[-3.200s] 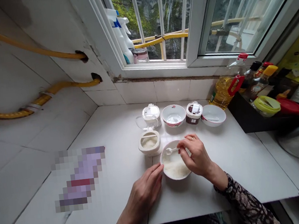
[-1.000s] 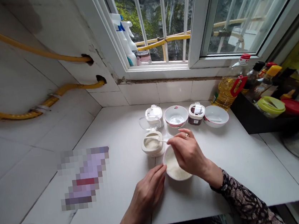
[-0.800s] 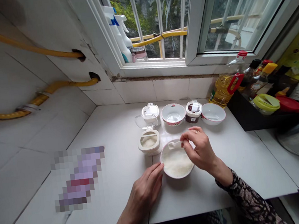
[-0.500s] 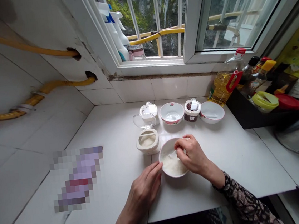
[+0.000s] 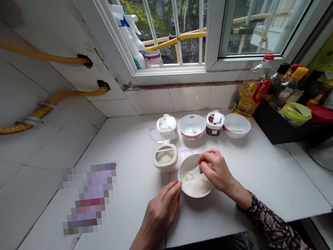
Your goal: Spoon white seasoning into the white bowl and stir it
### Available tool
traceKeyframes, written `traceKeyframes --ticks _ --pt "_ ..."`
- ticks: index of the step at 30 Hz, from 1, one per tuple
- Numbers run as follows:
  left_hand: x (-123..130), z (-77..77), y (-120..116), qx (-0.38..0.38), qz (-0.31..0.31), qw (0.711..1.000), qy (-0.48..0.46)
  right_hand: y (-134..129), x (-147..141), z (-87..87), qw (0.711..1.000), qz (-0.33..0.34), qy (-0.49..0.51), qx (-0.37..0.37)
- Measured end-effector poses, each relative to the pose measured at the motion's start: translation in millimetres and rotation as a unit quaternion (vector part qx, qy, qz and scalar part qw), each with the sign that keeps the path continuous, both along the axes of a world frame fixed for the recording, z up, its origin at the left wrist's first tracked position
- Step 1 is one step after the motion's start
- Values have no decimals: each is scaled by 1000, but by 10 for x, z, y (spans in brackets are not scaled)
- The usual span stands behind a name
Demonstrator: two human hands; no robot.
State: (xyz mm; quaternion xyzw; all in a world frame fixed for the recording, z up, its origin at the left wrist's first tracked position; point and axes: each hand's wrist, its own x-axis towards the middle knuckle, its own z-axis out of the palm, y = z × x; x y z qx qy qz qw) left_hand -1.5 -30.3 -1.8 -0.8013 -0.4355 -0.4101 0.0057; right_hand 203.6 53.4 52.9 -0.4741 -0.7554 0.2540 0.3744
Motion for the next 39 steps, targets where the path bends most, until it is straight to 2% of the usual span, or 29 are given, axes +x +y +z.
traceKeyframes --ticks 8,14,18,21,23,25,27,29,31,34,39 --pt "-18 -23 -2 -3 1 1000 8 11 -21 52 991 -27 90 -97" --pt "-20 -30 -3 -3 0 1000 8 53 18 57 955 -33 217 -198" --pt "-16 -41 -4 1 0 1000 5 89 34 100 939 -37 265 -215" --pt "-12 -48 -3 3 -1 1000 5 84 -16 190 946 -28 271 -174" --pt "-10 -48 -1 4 -2 1000 6 68 -90 253 961 -12 250 -117" --pt "-9 -46 1 6 -5 1000 5 58 -186 288 980 0 197 -29" --pt "-10 -46 3 5 -5 1000 6 63 -286 279 989 21 115 93" --pt "-12 -49 4 5 -3 1000 6 81 -366 240 974 69 25 214" --pt "-13 -53 3 4 -4 1000 6 94 -404 207 951 117 -38 285" --pt "-13 -52 0 1 -7 1000 5 77 -354 236 946 120 -46 299" --pt "-13 -46 -1 3 -3 1000 8 11 -72 355 966 48 7 252"
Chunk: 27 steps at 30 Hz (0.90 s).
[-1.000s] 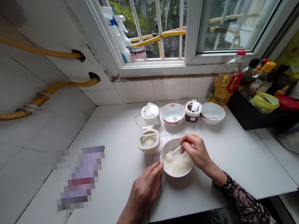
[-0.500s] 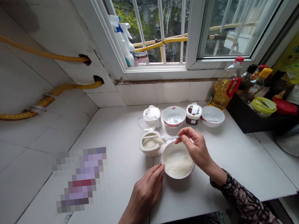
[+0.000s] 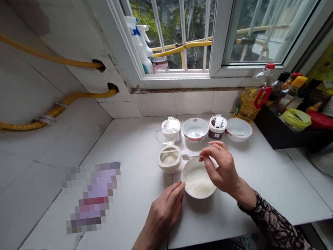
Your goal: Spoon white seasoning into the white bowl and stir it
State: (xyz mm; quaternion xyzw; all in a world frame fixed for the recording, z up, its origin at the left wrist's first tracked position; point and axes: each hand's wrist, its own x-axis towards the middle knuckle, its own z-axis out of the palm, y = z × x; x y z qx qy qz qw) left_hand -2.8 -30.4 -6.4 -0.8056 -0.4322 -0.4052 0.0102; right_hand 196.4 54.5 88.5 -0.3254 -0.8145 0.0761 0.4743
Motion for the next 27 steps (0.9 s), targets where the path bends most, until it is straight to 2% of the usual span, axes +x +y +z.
traceKeyframes --ticks 2,5,9,12,16,18,22,27 --pt "1 -1 2 2 2 1000 2 -8 95 -33 999 -25 -21 -29" --pt "2 4 9 1 1 1000 1 -14 139 -170 994 -46 -74 -66" --pt "4 29 14 7 -1 1000 -5 -53 45 -339 987 -13 -92 -130" --pt "3 46 10 0 -2 1000 -6 -76 -20 -372 982 0 -52 -183" --pt "3 41 6 -2 0 1000 -2 -64 15 -328 964 -45 31 -261" --pt "6 31 8 1 1 1000 0 -48 66 -300 943 -56 83 -318" --pt "10 16 14 8 -1 1000 -8 -10 165 -279 889 -34 187 -417" --pt "7 19 12 1 -1 1000 -9 53 225 -306 858 -14 247 -449"
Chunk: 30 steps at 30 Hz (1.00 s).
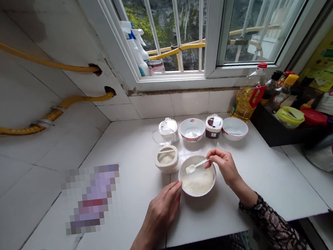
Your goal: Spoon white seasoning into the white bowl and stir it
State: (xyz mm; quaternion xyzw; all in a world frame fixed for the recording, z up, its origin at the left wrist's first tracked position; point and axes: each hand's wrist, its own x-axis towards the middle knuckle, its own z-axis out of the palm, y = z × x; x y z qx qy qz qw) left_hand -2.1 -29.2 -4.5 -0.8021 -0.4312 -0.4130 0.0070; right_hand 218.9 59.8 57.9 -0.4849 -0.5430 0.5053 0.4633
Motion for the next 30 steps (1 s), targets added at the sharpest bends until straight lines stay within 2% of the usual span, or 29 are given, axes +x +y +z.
traceKeyframes --ticks 4,6,9,11,12,14,16,17,19,22,24,26,30 --pt "-3 -9 -1 0 0 1000 3 62 -46 40 999 10 33 -5" --pt "-5 -18 0 2 -1 1000 2 80 -120 106 999 16 39 20" --pt "-8 -28 2 4 0 1000 2 71 -284 227 994 25 13 110" --pt "-8 -33 3 7 0 1000 4 52 -401 273 976 17 -40 215" --pt "-7 -34 3 10 -1 1000 5 42 -454 276 954 16 -86 287" --pt "-5 -35 5 15 0 1000 8 29 -538 245 887 40 -185 422" --pt "-2 -31 6 14 1 1000 8 21 -580 196 817 79 -265 507" --pt "0 -27 7 12 1 1000 7 18 -580 181 797 90 -286 524" --pt "2 -18 6 5 0 1000 6 8 -533 191 795 82 -295 524" --pt "1 -9 3 0 -2 1000 5 -11 -356 297 823 37 -270 497" --pt "-1 -10 2 2 -1 1000 4 -26 -198 379 827 27 -287 483" --pt "-4 -14 2 3 0 1000 3 -48 -47 427 812 43 -336 475" --pt "-10 -20 -1 3 -2 1000 2 -138 114 388 751 102 -447 474"
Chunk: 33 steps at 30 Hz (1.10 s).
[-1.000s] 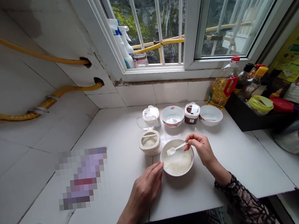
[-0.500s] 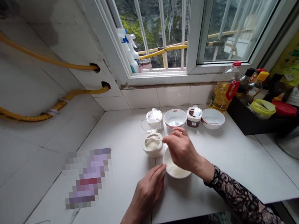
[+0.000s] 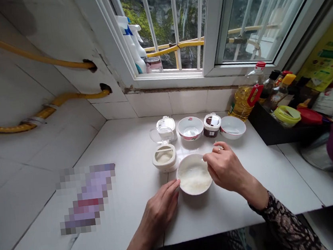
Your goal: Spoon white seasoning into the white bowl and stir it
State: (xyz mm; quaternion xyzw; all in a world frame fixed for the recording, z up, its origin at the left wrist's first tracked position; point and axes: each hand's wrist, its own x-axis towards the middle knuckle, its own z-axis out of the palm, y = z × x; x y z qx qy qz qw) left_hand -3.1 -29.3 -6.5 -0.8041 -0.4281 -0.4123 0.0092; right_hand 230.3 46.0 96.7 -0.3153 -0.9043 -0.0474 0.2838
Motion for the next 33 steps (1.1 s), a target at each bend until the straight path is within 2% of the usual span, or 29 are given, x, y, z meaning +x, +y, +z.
traceKeyframes --ticks 3,7,12,17,23,29,33 --pt "-2 2 -4 -3 -3 1000 4 -93 -19 -76 998 6 -56 -8" --pt "-3 3 -7 -8 -2 1000 6 -134 -77 -112 999 19 -22 -22" --pt "-6 15 -8 -6 2 1000 2 -75 -82 -122 999 -33 -31 0" --pt "1 30 -9 -12 1 1000 2 -55 -92 -187 998 -7 21 -63" --pt "-3 33 -13 -10 0 1000 3 65 -119 -289 990 -47 71 -114" --pt "-1 30 -15 -14 -2 1000 4 83 -235 -382 959 -58 163 -227" --pt "0 30 -15 -12 1 1000 4 86 -197 -340 918 -96 240 -301"
